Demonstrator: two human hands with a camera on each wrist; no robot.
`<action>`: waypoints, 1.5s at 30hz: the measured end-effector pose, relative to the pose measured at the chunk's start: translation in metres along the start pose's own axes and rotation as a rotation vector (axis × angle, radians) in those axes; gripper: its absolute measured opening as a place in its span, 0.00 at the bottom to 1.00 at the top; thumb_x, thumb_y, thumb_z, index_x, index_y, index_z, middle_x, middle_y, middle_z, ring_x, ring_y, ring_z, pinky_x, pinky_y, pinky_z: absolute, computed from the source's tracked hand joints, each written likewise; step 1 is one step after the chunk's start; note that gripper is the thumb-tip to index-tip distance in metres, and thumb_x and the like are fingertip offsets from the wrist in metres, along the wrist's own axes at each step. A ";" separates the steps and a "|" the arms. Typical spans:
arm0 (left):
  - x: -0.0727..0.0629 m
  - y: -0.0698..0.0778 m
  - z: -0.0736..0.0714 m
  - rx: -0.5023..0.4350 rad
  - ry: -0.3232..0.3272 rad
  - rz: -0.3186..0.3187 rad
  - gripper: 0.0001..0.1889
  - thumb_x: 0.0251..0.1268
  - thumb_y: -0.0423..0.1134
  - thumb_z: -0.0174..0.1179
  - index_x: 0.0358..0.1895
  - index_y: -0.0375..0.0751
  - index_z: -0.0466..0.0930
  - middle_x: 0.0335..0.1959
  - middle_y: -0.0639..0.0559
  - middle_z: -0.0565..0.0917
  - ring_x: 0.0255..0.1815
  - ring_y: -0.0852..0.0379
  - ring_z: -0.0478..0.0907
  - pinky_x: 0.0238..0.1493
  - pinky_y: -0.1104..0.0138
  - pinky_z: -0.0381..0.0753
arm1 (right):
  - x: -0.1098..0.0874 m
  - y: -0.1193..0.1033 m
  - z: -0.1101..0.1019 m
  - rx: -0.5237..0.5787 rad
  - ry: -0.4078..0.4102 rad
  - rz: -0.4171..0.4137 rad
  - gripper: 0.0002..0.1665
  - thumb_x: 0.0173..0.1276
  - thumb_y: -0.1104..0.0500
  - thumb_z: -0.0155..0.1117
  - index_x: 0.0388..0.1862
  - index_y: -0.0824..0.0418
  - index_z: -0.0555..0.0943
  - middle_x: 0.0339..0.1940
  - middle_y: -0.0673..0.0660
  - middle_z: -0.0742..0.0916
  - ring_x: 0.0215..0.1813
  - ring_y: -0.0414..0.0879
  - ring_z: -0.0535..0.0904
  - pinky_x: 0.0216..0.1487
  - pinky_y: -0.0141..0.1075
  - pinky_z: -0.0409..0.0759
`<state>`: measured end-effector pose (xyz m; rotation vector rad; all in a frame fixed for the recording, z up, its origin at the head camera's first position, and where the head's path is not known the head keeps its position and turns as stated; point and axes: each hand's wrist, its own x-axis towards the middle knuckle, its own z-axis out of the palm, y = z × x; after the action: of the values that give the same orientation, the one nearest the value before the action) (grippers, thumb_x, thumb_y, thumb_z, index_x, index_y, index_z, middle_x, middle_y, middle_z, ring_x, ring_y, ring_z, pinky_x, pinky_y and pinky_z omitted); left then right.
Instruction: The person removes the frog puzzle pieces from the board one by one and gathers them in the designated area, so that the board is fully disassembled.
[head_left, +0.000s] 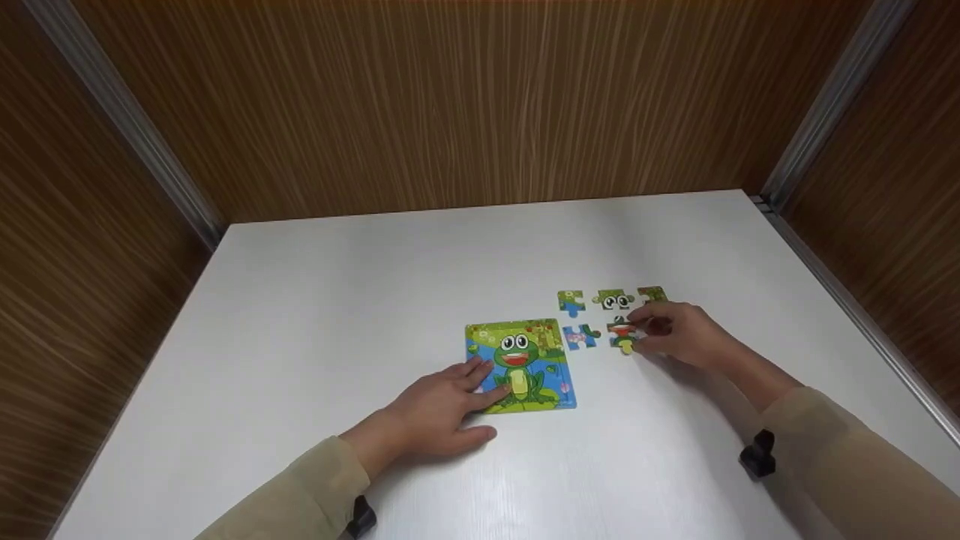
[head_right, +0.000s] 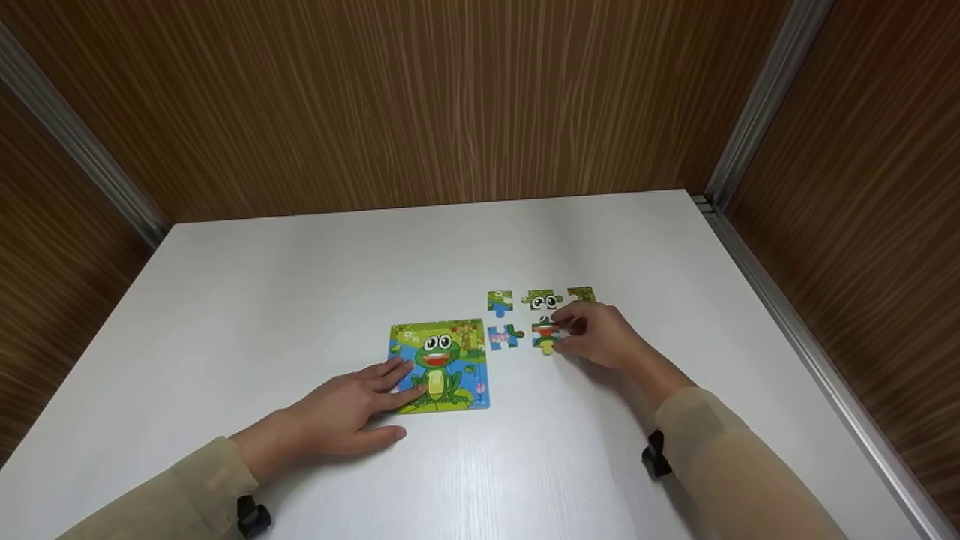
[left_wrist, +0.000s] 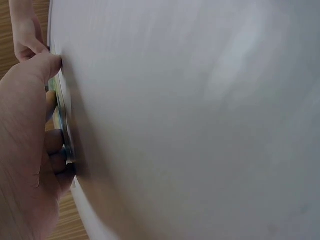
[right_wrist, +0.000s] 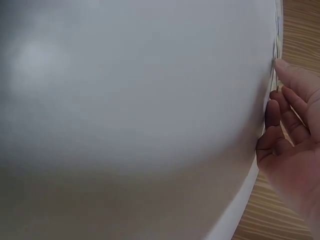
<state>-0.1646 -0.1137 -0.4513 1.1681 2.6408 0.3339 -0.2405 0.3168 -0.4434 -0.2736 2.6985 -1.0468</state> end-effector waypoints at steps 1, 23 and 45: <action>0.000 0.000 0.000 0.001 0.000 0.000 0.34 0.80 0.65 0.45 0.84 0.60 0.63 0.85 0.44 0.56 0.87 0.46 0.50 0.82 0.54 0.57 | 0.000 0.000 0.000 0.002 0.000 0.002 0.26 0.68 0.61 0.76 0.64 0.60 0.84 0.54 0.58 0.86 0.51 0.53 0.77 0.48 0.35 0.80; 0.001 -0.001 0.002 -0.008 0.009 -0.002 0.34 0.80 0.65 0.45 0.83 0.60 0.64 0.85 0.44 0.57 0.86 0.45 0.51 0.82 0.52 0.59 | -0.002 0.000 0.000 0.018 -0.015 0.020 0.28 0.69 0.60 0.75 0.68 0.59 0.83 0.58 0.60 0.85 0.55 0.55 0.76 0.55 0.40 0.79; 0.000 -0.001 0.001 0.013 0.013 0.016 0.35 0.80 0.65 0.45 0.83 0.58 0.64 0.84 0.43 0.58 0.86 0.46 0.51 0.82 0.54 0.58 | -0.003 -0.006 -0.009 0.038 0.000 0.021 0.28 0.70 0.61 0.75 0.68 0.59 0.82 0.60 0.63 0.84 0.56 0.57 0.79 0.49 0.37 0.82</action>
<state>-0.1655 -0.1140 -0.4526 1.1958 2.6500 0.3290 -0.2396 0.3186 -0.4324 -0.2378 2.6725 -1.0900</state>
